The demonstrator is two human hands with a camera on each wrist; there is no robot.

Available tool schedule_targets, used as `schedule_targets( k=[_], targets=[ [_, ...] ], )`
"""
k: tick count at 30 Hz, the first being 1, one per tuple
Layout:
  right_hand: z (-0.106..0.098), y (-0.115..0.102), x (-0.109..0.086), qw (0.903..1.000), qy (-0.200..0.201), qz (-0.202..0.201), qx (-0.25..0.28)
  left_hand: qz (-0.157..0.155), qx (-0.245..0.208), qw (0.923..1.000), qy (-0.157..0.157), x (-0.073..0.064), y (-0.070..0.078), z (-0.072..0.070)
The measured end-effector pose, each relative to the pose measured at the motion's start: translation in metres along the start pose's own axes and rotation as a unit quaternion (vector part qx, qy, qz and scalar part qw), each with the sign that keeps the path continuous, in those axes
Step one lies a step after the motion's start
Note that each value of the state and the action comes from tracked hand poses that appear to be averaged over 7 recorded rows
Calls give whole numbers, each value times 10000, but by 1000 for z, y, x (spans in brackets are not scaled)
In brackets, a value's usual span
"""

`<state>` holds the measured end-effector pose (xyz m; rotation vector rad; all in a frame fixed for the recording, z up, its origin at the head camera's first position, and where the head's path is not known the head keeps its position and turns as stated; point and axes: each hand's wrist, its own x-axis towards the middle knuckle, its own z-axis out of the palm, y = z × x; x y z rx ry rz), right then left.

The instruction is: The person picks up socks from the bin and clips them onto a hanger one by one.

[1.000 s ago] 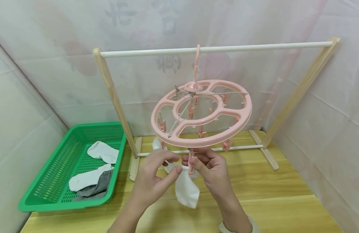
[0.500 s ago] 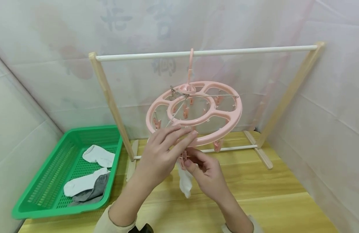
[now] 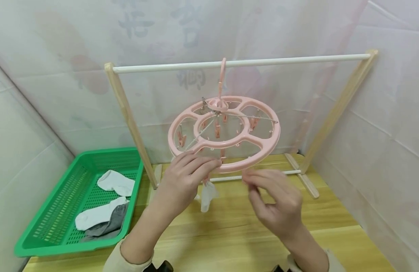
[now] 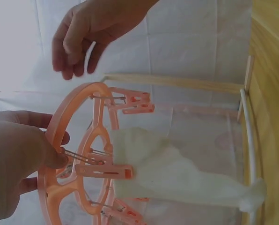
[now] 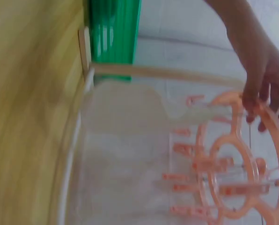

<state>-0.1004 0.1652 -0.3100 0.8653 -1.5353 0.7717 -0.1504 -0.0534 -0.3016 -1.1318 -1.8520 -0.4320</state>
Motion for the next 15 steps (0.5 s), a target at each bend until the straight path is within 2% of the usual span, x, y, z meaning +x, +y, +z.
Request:
schedule_targets(
  k=[1, 3, 5, 8, 10, 12, 15],
  targets=[
    [-1, 4, 6, 9994, 196, -257, -119, -32, -7, 10000, -19, 0, -1, -1],
    [-3, 14, 14, 9976, 210, -522, -405, -83, -44, 9999, -37, -1, -4, -3],
    [-7, 26, 17, 9959, -161, -589, -660, -105, -111, 9999, -63, -1, -6, -6],
    [-14, 44, 15, 9889, -1017, -543, -939, -97, -204, 9997, -121, -3, -9, -9],
    [-16, 52, 12, 9845, -1357, -489, -997, -81, -228, 9995, -199, -4, -10, -11],
    [-16, 55, 11, 9835, -1439, -518, -963, -63, -263, 9994, -221, -6, -11, -13],
    [-12, 54, 8, 9868, -1195, -633, -894, -19, -326, 9994, -99, -8, -10, -15]
  ],
)
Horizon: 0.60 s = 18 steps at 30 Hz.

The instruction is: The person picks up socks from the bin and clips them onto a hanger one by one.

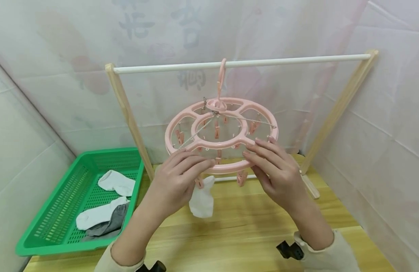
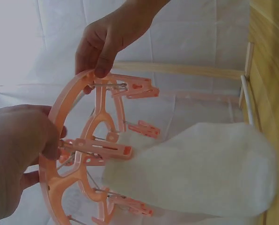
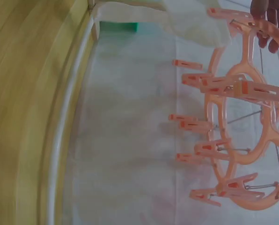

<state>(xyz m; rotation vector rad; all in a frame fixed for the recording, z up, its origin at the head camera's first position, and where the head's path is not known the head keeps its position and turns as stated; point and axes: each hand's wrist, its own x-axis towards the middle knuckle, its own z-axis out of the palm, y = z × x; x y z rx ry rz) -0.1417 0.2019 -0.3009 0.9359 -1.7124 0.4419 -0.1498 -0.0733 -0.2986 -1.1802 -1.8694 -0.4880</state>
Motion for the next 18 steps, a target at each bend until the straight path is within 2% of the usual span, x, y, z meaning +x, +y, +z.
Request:
schedule_targets(
  k=[3, 6, 9, 14, 18],
  targets=[
    [5, -4, 0, 9992, 398, -97, -6, 7, 10, 9995, 310, -2, 4, 2],
    [9, -11, 0, 9977, 668, -70, -60, -79, 189, 9970, 744, -4, 12, 10],
    [11, -20, -1, 9957, 913, 62, -131, -327, 310, 9926, 1131, -6, 22, 21],
    [19, -36, -1, 9892, 1418, 340, -142, -659, 166, 9825, 1733, -5, 32, 37],
    [26, -47, 1, 9839, 1727, 464, -46, -729, 175, 9785, 1920, -5, 35, 38]
  ],
)
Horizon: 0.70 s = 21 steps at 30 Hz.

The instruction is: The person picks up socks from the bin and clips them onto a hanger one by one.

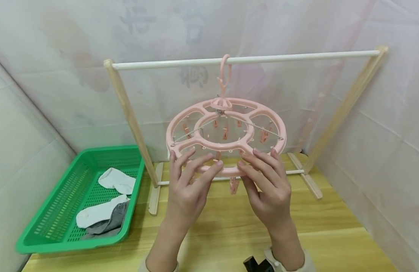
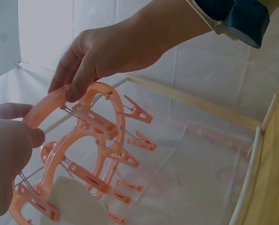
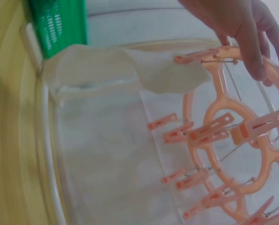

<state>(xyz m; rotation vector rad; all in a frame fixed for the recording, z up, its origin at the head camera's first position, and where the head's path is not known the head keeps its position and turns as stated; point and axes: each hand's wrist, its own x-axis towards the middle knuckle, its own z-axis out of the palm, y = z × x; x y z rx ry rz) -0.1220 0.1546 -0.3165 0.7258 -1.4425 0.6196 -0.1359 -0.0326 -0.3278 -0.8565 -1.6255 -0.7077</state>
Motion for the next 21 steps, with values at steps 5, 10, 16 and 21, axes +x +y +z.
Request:
schedule_targets(
  k=[5, 10, 16, 21],
  targets=[
    [4, -10, 1, 10000, 51, 24, 66, -67, -66, 10000, 7, 1, 0, -8],
    [7, -23, 4, 9966, 694, 78, 436, -212, -299, 9993, 0, 1, -2, -16],
    [10, -29, -2, 9690, 1442, 782, 1846, -251, -507, 9982, 193, 3, -9, -22],
    [6, -26, -20, 9269, -140, 2319, 2948, -201, -554, 9980, 232, 3, -14, -26]
  ],
)
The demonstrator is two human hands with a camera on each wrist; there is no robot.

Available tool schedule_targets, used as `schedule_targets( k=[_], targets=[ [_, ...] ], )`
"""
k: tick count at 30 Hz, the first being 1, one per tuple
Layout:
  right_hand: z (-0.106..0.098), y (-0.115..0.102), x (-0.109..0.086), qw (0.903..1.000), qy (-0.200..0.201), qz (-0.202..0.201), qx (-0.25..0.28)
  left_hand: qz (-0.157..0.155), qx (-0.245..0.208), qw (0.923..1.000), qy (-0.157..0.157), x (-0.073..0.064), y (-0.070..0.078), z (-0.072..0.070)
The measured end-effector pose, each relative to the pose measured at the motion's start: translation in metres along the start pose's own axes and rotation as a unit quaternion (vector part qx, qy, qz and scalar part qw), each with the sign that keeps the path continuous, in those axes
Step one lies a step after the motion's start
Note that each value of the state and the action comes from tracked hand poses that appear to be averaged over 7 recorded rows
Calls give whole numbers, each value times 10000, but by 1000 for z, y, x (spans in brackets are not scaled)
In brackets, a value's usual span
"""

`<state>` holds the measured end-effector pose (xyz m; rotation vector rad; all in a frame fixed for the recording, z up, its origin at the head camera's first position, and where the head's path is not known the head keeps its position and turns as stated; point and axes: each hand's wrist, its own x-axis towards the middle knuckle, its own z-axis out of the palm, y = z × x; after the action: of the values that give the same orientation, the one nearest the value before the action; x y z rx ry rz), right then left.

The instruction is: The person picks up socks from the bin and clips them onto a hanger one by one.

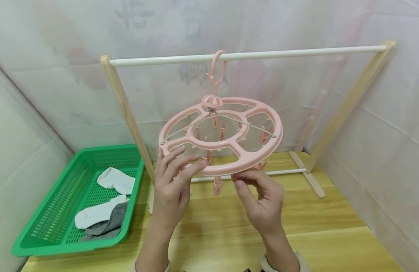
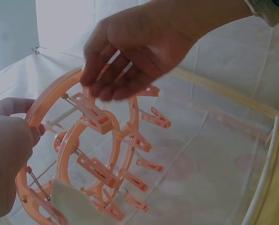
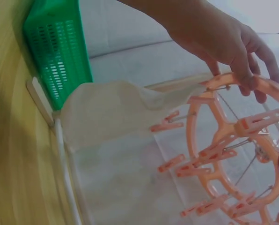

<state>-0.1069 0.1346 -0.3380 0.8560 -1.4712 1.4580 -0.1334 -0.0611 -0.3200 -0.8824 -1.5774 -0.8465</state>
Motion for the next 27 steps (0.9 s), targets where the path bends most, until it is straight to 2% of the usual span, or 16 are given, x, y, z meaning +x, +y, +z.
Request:
schedule_targets(
  k=[2, 5, 8, 10, 16, 27],
  targets=[
    [-2, 2, -4, 9949, -520, 842, 192, -5, -11, 10000, 3, 1, 0, 0],
    [-2, 6, -7, 9735, -1142, 1799, 831, -13, -10, 10000, 19, 2, 1, 0],
    [-1, 9, -9, 9493, -1418, 2368, 1503, -4, 7, 10000, 17, 2, 1, 0],
    [0, 9, -10, 9396, -1447, 2526, 1799, 2, 15, 10000, 15, 2, 1, 0],
    [0, 10, -13, 9352, -1382, 2707, 1815, -30, 16, 10000, 9, -1, 2, -1],
    [1, 6, -10, 9436, -1564, 2644, 1233, -86, 133, 9998, -103, -3, -4, -1]
  ],
)
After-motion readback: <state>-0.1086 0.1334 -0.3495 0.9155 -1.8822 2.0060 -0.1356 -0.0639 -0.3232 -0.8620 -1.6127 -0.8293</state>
